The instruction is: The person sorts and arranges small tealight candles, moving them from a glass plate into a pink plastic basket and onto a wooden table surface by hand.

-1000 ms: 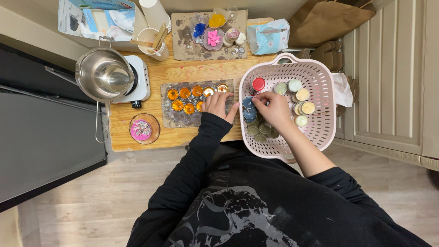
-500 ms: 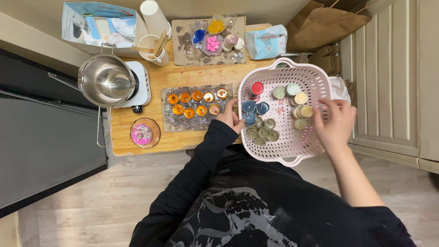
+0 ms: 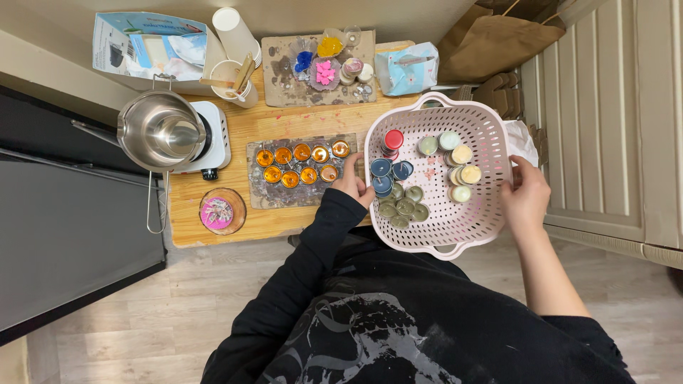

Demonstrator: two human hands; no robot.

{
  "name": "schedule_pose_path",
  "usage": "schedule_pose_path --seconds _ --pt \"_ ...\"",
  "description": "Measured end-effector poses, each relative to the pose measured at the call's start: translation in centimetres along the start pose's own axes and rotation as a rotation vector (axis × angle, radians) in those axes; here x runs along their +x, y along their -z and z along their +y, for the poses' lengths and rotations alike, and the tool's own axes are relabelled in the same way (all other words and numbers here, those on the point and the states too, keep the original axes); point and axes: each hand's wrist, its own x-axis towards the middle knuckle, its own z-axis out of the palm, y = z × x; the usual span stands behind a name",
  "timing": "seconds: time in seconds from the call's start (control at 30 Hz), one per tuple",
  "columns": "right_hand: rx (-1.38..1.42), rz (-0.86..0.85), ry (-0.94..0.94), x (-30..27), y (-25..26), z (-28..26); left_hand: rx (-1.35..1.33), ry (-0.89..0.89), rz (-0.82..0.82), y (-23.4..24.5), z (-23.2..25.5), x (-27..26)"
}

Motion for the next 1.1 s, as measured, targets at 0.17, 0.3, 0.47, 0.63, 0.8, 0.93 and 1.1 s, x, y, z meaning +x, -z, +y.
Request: schedule_pose_path --seconds 0.17,0.3,0.47,0.63,0.8,0.93,1.1 --pt "0.083 0.001 -0.039 1.0 -0.2 -0.4 -0.001 -0.015 0.045 -0.5 -0.5 0.1" --pt "0.111 0.029 -0.049 1.8 -0.7 -1.0 0.027 0.006 0.075 -0.8 -1.4 1.1" --pt "0.175 0.037 -0.061 2.8 -1.0 -1.6 0.035 -0.028 0.116 -0.6 -1.9 2.3" --pt "0.221 0.053 -0.059 3.7 -1.6 -1.7 0.099 -0.053 0.163 -0.2 -2.0 3.1" --pt "0.202 0.066 -0.015 4.1 -2.2 -1.6 0.066 -0.053 0.188 -0.1 -2.4 3.9" --pt "0.214 0.072 0.001 4.6 -2.5 -1.8 0.057 -0.078 0.226 0.1 -2.7 4.7" --pt "0.232 0.055 0.000 5.2 -2.7 -2.3 0.062 -0.056 0.228 0.5 -2.9 5.2"
